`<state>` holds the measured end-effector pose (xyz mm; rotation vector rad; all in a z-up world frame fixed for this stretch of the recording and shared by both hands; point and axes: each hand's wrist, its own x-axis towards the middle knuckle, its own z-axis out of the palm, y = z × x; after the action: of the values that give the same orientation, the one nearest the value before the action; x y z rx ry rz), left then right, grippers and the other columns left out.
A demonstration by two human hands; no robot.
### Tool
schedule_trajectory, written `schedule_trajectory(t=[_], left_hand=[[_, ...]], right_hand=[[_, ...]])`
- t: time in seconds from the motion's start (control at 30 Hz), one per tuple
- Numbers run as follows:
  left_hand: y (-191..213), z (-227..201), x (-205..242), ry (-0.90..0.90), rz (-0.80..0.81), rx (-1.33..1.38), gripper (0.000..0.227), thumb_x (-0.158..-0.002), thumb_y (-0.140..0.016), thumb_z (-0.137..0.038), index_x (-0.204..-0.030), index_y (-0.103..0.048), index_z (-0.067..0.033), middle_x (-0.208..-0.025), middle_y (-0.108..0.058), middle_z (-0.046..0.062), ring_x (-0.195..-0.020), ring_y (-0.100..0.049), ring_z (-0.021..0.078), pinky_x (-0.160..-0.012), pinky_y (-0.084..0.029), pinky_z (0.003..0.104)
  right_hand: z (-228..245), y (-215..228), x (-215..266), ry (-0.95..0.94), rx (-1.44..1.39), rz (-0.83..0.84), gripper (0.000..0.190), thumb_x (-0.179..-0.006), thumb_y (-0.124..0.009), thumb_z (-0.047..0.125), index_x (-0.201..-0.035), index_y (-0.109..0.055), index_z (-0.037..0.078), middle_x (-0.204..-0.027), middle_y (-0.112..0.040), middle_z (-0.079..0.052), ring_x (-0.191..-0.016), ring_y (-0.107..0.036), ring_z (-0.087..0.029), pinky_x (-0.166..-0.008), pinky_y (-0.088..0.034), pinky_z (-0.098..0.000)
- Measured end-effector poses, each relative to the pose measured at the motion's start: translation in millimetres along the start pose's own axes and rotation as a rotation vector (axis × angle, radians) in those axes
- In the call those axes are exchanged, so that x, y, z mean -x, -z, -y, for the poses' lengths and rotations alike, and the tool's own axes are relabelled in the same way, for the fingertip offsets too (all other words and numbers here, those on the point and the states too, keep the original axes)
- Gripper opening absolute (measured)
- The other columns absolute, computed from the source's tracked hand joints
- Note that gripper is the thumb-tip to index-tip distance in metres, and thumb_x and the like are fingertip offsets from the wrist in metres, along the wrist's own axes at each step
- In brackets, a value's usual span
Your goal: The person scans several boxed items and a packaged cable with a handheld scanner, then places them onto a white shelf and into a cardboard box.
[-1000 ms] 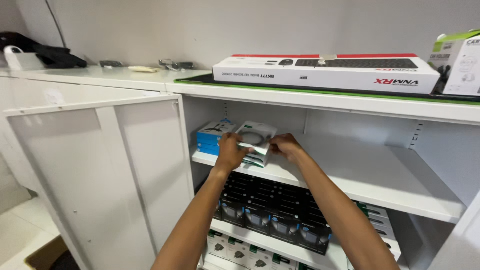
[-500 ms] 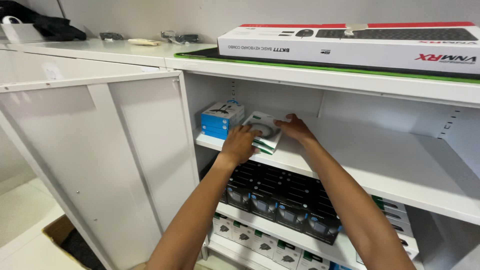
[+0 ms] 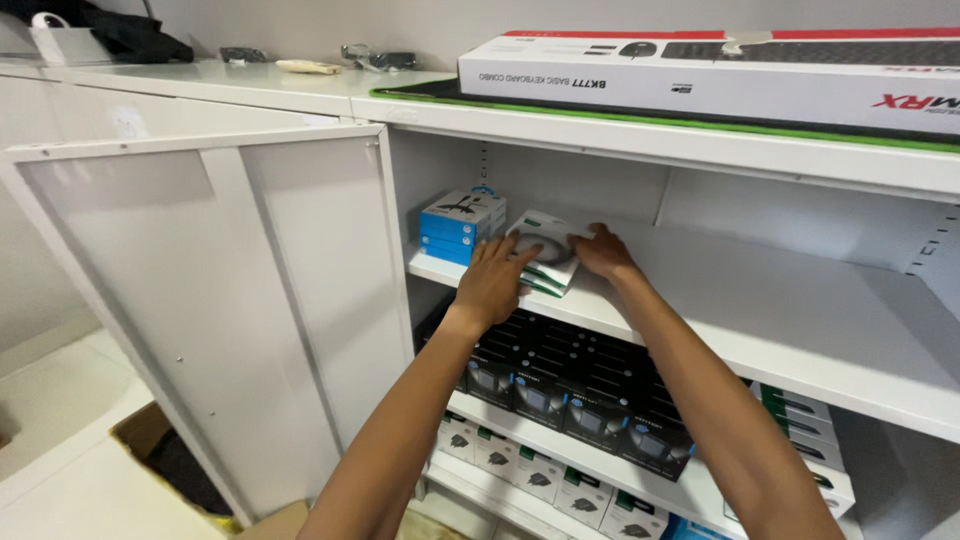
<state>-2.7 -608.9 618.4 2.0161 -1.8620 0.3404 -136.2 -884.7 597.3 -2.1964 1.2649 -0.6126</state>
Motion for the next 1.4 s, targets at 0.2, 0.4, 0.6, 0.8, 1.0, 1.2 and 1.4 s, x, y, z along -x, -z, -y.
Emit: schedule_trajectory(t=[0.2, 0.4, 0.6, 0.8, 1.0, 1.2, 1.4], left_hand=[[3.8, -1.5, 117.0, -0.008, -0.490, 0.203, 0.056, -0.107, -0.082, -0.021, -0.155, -0.059, -0.0062, -0.166, -0.052, 0.030, -0.158, -0.047, 0.0512, -0.130, -0.038, 0.064], [-80.8, 71.0, 328.4, 0.473, -0.358, 0.399, 0.034, -0.107, -0.080, -0.025, -0.136, -0.071, -0.0124, -0.139, -0.066, 0.017, -0.142, -0.066, 0.0441, -0.120, -0.052, 0.058], [-250.0, 111.2, 562.1, 1.088, 0.076, 0.495, 0.042, -0.105, -0.079, -0.035, -0.142, -0.072, -0.0177, -0.146, -0.074, 0.012, -0.143, -0.072, 0.0363, -0.116, -0.062, 0.058], [-305.5, 68.4, 718.0, 1.382, 0.190, 0.430, 0.044, -0.099, -0.084, -0.043, -0.136, -0.075, -0.0193, -0.132, -0.080, 0.012, -0.130, -0.079, 0.0363, -0.102, -0.065, 0.055], [-243.8, 12.5, 735.4, 1.523, 0.264, 0.321, 0.039, -0.107, -0.068, -0.038, -0.122, -0.080, -0.0048, -0.117, -0.085, 0.024, -0.114, -0.084, 0.0468, -0.090, -0.069, 0.060], [-214.9, 5.6, 718.1, 1.572, 0.160, 0.347, 0.035, -0.110, -0.063, -0.032, -0.118, -0.080, -0.0019, -0.110, -0.085, 0.028, -0.108, -0.085, 0.0484, -0.087, -0.069, 0.057], [-253.4, 18.6, 733.7, 1.559, 0.242, 0.272, 0.033, -0.108, -0.064, -0.029, -0.097, -0.077, -0.0006, -0.097, -0.085, 0.026, -0.099, -0.086, 0.0446, -0.080, -0.073, 0.051]], right_hand=[[58.9, 45.6, 160.4, 0.090, 0.049, -0.088, 0.080, -0.107, -0.065, 0.047, -0.170, -0.048, 0.001, -0.163, -0.053, -0.036, -0.151, -0.058, -0.057, -0.125, -0.048, -0.0675], [73.3, -4.5, 319.2, 0.450, -0.352, -0.010, 0.052, -0.105, -0.078, 0.023, -0.150, -0.068, -0.002, -0.149, -0.071, -0.033, -0.133, -0.074, -0.045, -0.119, -0.055, -0.0559], [63.1, -177.6, 408.8, 0.536, -0.338, 0.656, 0.050, -0.105, -0.076, 0.027, -0.150, -0.071, 0.007, -0.134, -0.080, -0.030, -0.129, -0.077, -0.047, -0.117, -0.056, -0.0581], [56.4, -338.2, 506.7, 0.551, -0.081, 1.221, 0.051, -0.111, -0.072, 0.025, -0.158, -0.068, 0.005, -0.141, -0.077, -0.032, -0.137, -0.072, -0.050, -0.114, -0.058, -0.0598], [-12.6, -564.0, 551.9, 0.626, 0.025, 1.293, 0.050, -0.100, -0.080, 0.034, -0.144, -0.078, 0.009, -0.121, -0.086, -0.023, -0.120, -0.080, -0.044, -0.105, -0.062, -0.0560], [-78.5, -756.5, 602.6, 0.356, -0.031, 1.391, 0.045, -0.102, -0.073, 0.033, -0.142, -0.077, 0.013, -0.115, -0.087, -0.016, -0.092, -0.085, -0.026, -0.085, -0.067, -0.0433], [-20.6, -738.3, 653.7, -0.099, -0.196, 1.498, 0.065, -0.096, -0.085, 0.045, -0.148, -0.074, 0.008, -0.137, -0.077, -0.023, -0.115, -0.080, -0.036, -0.095, -0.068, -0.0451]])
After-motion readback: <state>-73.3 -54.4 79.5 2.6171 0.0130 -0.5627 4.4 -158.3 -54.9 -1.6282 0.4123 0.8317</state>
